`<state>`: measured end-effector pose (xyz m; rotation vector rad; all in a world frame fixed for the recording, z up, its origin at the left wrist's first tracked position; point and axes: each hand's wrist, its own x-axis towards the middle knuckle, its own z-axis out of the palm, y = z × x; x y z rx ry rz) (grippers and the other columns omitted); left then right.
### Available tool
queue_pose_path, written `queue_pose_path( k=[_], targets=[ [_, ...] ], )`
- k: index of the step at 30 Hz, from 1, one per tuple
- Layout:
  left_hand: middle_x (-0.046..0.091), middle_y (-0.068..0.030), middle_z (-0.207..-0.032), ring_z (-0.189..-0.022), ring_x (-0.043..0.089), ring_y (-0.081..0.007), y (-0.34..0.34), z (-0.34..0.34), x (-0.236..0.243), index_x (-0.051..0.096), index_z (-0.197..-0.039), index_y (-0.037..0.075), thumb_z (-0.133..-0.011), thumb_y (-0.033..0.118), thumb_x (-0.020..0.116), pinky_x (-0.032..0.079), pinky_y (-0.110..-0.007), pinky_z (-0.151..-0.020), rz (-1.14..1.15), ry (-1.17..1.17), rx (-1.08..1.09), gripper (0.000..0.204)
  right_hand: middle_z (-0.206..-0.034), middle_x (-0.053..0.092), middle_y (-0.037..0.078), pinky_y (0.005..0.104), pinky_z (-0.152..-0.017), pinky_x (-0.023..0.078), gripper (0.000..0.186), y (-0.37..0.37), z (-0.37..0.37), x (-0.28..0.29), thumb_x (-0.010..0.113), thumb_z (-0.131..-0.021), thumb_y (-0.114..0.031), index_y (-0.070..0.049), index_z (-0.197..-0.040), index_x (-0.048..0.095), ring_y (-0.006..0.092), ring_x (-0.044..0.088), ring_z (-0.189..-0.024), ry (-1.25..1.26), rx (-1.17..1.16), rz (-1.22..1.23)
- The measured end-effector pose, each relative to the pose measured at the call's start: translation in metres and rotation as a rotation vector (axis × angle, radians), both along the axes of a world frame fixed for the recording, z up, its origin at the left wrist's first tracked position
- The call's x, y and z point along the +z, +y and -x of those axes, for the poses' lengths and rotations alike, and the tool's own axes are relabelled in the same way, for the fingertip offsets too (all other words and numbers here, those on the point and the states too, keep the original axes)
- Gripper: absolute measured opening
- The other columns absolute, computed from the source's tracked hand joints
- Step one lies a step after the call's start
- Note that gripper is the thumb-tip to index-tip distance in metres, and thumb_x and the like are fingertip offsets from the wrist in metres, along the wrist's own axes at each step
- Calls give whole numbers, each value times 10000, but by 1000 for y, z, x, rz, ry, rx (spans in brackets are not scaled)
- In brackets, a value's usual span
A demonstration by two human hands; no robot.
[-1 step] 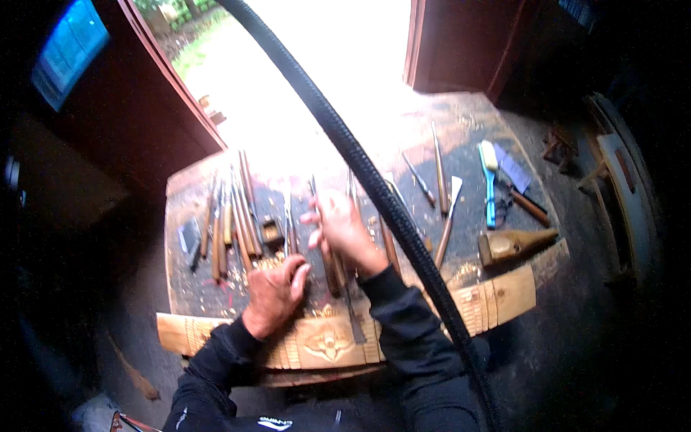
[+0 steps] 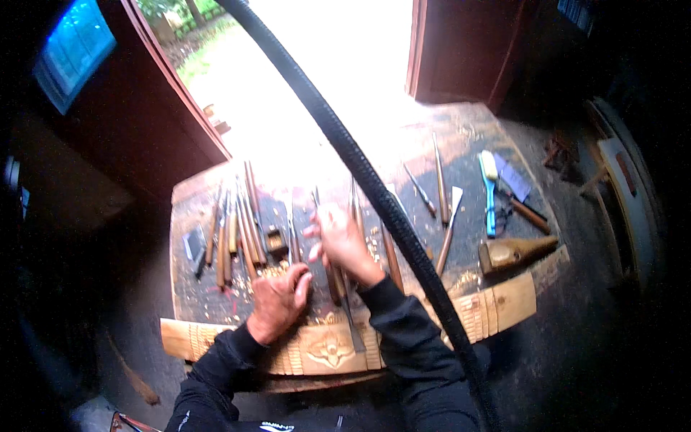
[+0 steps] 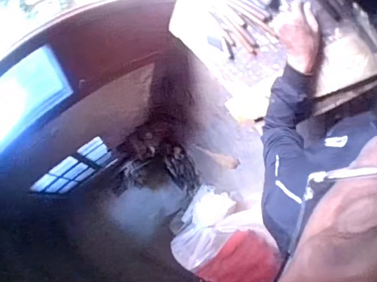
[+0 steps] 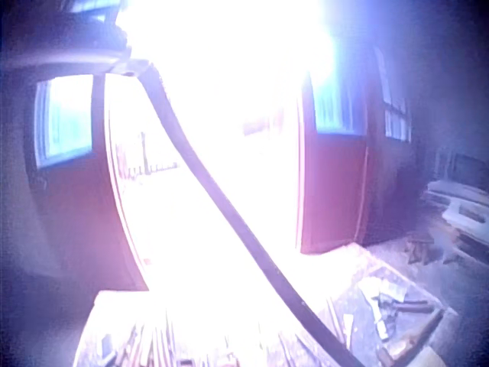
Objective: The person carves decorative patterns into a long wooden board using chisels and gouges at a workbench, periodically clearing away wood shavings by hand.
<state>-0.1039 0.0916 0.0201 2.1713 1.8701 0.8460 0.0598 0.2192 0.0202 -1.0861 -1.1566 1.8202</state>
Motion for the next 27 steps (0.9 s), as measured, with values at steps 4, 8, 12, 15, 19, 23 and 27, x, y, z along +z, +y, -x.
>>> queue_pose_path(
  k=[4,8,12,15,19,23,27],
  targets=[
    [735,-157,-728,-611,729,-356,-5,6,-6,778,-1074,163,-1021,255,765,535,-464,-550,23,102,47,107,-1000,784,191,327,-412,510,344,-20,30,-12,510,-1171,-286,40,-1169,618,211,734,-553,-190,58,-168],
    [728,-129,-687,-592,727,-333,-8,8,-5,783,-1098,169,-1005,285,789,525,-444,-533,25,143,46,148,-916,774,189,389,-514,589,339,-13,28,-37,538,-1142,-248,69,-1141,657,261,748,-561,-481,-30,-432],
    [736,-119,-696,-604,740,-309,-8,8,6,790,-1115,160,-987,288,812,531,-432,-537,-14,167,31,182,-912,776,173,380,-480,566,344,2,-1,-4,532,-1145,-259,64,-1123,650,247,734,-534,-460,-69,-249],
    [749,-118,-717,-620,749,-298,-10,9,8,799,-1103,130,-968,278,837,542,-415,-544,-21,152,-8,204,-847,770,172,392,-480,556,335,14,-15,5,536,-1145,-264,49,-1110,650,248,716,-508,-472,-113,-205],
    [791,-138,-813,-677,782,-284,-18,1,13,819,-1092,85,-961,217,858,595,-369,-597,-114,-49,-127,191,-810,750,153,393,-440,524,342,22,-30,-1,528,-1156,-287,29,-1092,642,224,676,-470,-499,-173,-244],
    [823,-161,-937,-758,816,-259,-27,-7,4,827,-1114,51,-989,137,835,642,-341,-669,-112,-353,-262,152,-784,719,94,303,-370,395,312,22,-24,0,476,-1193,-329,-61,-1140,626,127,508,-386,-118,-274,-163],
    [821,-139,-975,-901,822,-194,-34,-16,-2,784,-1249,23,-1069,99,725,637,-321,-762,265,-651,-237,204,-813,722,100,279,-385,374,329,17,-12,-10,464,-1208,-312,-32,-1281,621,110,493,-399,41,-209,-62]
  ],
)
